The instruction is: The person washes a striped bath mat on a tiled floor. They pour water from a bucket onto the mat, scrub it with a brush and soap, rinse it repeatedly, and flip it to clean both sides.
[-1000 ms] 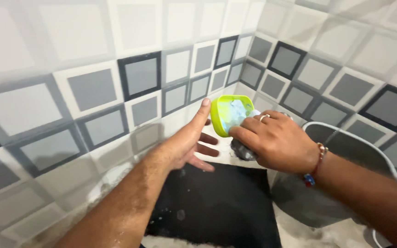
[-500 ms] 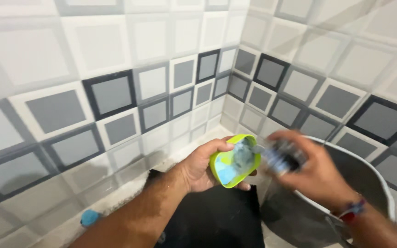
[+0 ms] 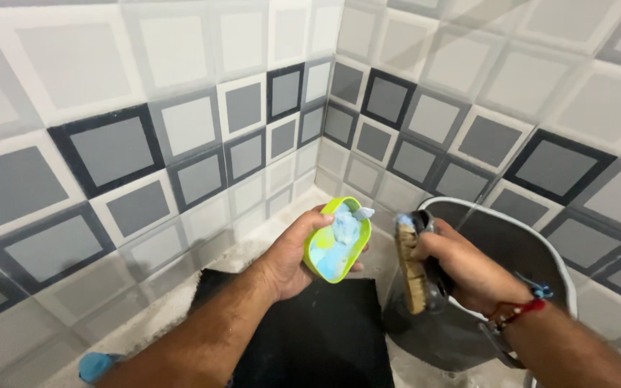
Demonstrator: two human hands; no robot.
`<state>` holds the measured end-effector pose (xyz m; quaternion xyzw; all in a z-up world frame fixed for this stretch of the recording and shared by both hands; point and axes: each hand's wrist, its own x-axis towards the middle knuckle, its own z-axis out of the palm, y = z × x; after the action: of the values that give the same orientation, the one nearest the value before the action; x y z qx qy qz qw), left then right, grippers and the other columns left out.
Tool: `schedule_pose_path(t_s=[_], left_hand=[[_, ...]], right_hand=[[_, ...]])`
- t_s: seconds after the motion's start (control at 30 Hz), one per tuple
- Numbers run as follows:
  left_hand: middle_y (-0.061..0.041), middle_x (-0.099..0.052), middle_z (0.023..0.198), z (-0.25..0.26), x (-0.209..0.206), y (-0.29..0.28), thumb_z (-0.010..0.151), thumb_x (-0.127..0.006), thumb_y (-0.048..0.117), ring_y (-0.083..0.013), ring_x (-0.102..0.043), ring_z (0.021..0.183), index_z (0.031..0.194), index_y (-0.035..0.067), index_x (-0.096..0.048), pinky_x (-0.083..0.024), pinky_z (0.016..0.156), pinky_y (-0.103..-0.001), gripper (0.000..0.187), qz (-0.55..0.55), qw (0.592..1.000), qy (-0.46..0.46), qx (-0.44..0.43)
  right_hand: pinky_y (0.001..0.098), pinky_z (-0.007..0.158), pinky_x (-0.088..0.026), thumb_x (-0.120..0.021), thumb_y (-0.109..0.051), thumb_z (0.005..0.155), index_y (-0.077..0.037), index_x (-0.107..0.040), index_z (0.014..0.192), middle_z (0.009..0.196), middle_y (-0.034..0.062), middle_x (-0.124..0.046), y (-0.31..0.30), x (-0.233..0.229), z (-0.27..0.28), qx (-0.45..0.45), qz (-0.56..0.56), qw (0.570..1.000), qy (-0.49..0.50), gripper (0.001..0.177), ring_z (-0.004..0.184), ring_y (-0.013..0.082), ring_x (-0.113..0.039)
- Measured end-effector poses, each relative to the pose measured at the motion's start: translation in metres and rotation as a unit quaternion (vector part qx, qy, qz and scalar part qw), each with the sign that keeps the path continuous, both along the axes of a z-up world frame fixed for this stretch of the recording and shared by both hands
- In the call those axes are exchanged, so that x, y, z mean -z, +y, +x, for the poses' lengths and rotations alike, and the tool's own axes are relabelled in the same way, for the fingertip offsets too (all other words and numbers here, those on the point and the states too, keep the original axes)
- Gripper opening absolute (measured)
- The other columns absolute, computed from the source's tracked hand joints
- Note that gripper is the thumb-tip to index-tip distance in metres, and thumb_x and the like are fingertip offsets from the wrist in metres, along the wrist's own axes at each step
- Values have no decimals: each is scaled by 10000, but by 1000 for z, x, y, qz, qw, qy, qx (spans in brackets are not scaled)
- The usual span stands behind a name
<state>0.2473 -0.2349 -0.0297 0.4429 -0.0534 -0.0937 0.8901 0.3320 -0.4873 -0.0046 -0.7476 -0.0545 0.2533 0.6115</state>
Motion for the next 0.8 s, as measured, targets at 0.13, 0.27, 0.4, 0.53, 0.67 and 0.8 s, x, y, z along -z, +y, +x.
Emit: schedule_pose_path(t_s=[0.13,0.27,0.4,0.53,0.67,0.8], left_hand=[[-141,-639,1237,4,4,4,875,-632,426,-301,-671,1063,1438,154,-462,-583,866,-474,648,91,993,28,-71],[-115,-579,1299,5,11,11,822,-735,369,-243,-595,1149,1454,211,-473,-513,906,-429,702,168,979,-7,-114],[-138,-554,1393,11,12,16,806,-781,331,-276,-556,1258,1460,182,-458,-479,1033,-427,744,225,961,-88,-132],[-162,-563,1411,10,6,22,805,-790,323,-286,-552,1323,1473,161,-462,-470,1079,-433,762,293,935,-133,-146],[-175,-577,1401,6,-2,24,795,-793,321,-295,-554,1335,1467,138,-478,-467,1101,-448,765,304,929,-145,-154],[-188,-586,1391,5,-3,26,784,-795,316,-305,-560,1331,1462,129,-482,-465,1101,-457,770,290,934,-145,-147]], right_hand=[[350,753,-536,-580,-182,808,-151,-480,1433,1050,128,-667,18,-7,-14,-31,-78,995,-61,634,851,183,-642],[330,704,-546,-632,-191,827,-137,-467,1431,1026,98,-673,35,-17,-29,-112,-141,970,-166,628,832,165,-654],[358,614,-540,-665,-154,771,-168,-476,1472,957,96,-710,47,-25,-45,-125,-194,951,-207,726,704,183,-654],[345,672,-593,-713,-129,724,-112,-444,1430,1045,118,-744,56,-31,-50,-163,-180,914,-325,755,759,180,-740],[350,662,-588,-713,-145,699,-119,-431,1409,992,150,-755,63,-34,-53,-127,-217,915,-316,764,721,211,-747],[351,671,-586,-733,-179,704,-122,-451,1419,1003,140,-759,66,-34,-54,-119,-217,913,-323,771,716,225,-752]])
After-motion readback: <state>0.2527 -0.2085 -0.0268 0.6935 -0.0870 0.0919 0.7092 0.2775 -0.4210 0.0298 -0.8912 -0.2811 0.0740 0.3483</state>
